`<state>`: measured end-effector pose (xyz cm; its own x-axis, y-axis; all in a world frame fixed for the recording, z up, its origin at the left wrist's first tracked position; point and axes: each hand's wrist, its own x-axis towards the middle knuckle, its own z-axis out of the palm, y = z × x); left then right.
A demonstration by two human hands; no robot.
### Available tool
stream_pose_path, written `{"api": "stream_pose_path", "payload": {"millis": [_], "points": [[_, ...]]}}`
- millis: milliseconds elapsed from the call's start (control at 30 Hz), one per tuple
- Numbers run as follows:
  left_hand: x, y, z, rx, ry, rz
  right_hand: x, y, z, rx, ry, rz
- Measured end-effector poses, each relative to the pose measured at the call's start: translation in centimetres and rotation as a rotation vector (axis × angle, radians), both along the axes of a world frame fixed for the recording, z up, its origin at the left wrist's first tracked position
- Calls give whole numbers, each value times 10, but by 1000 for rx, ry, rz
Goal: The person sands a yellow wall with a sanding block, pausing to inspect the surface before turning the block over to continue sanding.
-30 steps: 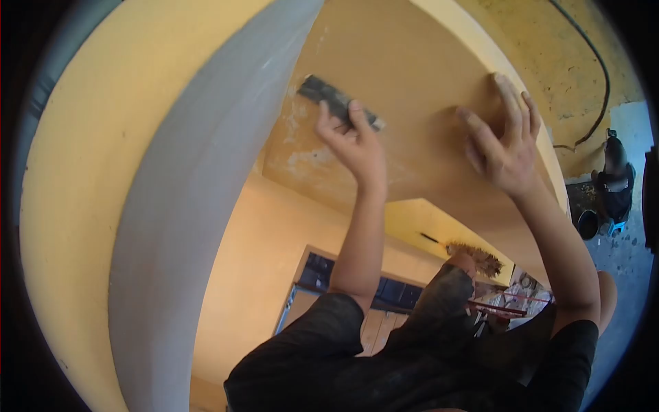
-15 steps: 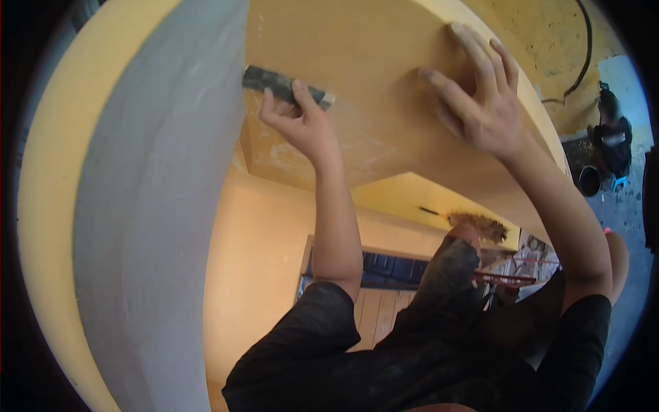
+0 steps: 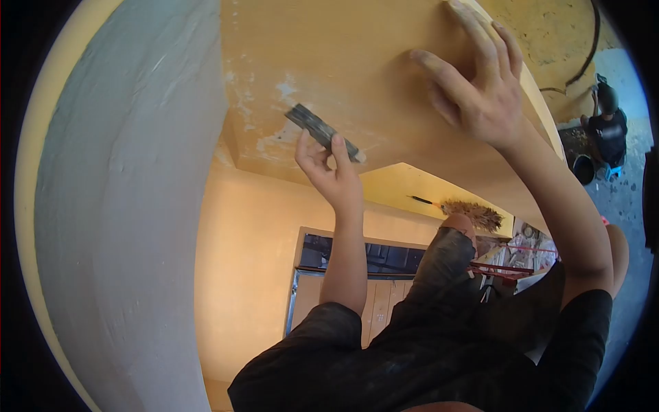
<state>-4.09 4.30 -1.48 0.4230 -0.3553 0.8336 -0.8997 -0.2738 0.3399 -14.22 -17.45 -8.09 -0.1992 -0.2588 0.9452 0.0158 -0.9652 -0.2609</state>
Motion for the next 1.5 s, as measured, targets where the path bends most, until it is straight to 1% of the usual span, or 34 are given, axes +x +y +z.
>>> {"api": "stream_pose_path", "payload": {"millis": [33,67,167,233,267,300,333,367,433,467,533,567,633,667,733,767,800,833,933,967,1000,1033,1067,1100,1133,1167,1200,1233,1267,1300,1333,1400,1500], "points": [[7,-7,11,-48,-43,17,-1,0,2,25,14,-66],[17,-13,22,-57,-56,17,3,-2,-2,32,-20,20],[39,-36,50,-107,-103,47,-1,-2,-2,33,18,10],[37,-51,64,-200,-180,124,-1,-3,0,36,17,7],[38,-48,53,-201,-180,127,-2,-1,0,43,25,23],[41,-44,32,-114,-311,121,-2,3,0,34,24,27],[40,-48,24,-33,-446,107,-3,3,1,45,24,21],[44,-50,28,-45,-451,99,-3,1,3,60,24,12],[40,-54,46,-164,-307,-14,-4,-3,4,55,28,1],[38,-58,50,-141,-309,-8,-3,1,3,58,35,10],[30,-62,57,-243,-101,16,1,2,1,71,24,12],[33,-50,52,-245,-108,32,2,0,1,57,14,-21],[35,-51,49,5,-490,152,-1,-3,2,57,12,-38],[42,-55,53,12,-492,133,-2,-4,3,52,23,-25],[18,-67,78,-254,-79,34,-1,2,-3,79,51,16],[24,-60,65,-242,-69,56,2,1,-3,83,37,1],[35,-53,44,-153,-170,64,3,0,-2,68,18,-17],[38,-56,33,-72,-275,50,0,0,-1,53,19,-22],[36,-61,42,-119,-258,-22,-6,-3,0,52,77,-14],[33,-58,43,-101,-245,-13,-4,-3,1,39,40,-36],[14,-67,51,-134,-162,57,0,-2,2,25,5,-54],[3,-71,51,-175,-73,126,6,0,3,31,26,-43],[0,-67,37,-170,-40,121,12,-2,3,-15,-19,-1],[-6,-62,12,-115,-47,6,9,-6,-1,-57,-46,14],[-15,-59,-16,-62,-42,-128,1,-6,-2,-22,-24,45],[-25,-51,-40,-2,-8,-112,-3,-5,-2,17,3,70],[-34,-41,-56,60,22,-94,0,-5,-2,12,-48,65],[-41,-35,-69,61,98,-132,4,-5,-5,2,-102,69],[-45,-28,-78,58,163,-150,6,-5,-7,10,-51,45],[-44,-22,-86,60,198,-167,10,-1,-9,10,-107,35],[-39,-18,-89,67,180,-141,12,0,-12,5,-173,30],[-38,-14,-89,73,162,-108,14,1,-15,-1,-143,10],[-45,-16,-83,23,240,-124,13,1,-14,-9,-123,-12]]}}
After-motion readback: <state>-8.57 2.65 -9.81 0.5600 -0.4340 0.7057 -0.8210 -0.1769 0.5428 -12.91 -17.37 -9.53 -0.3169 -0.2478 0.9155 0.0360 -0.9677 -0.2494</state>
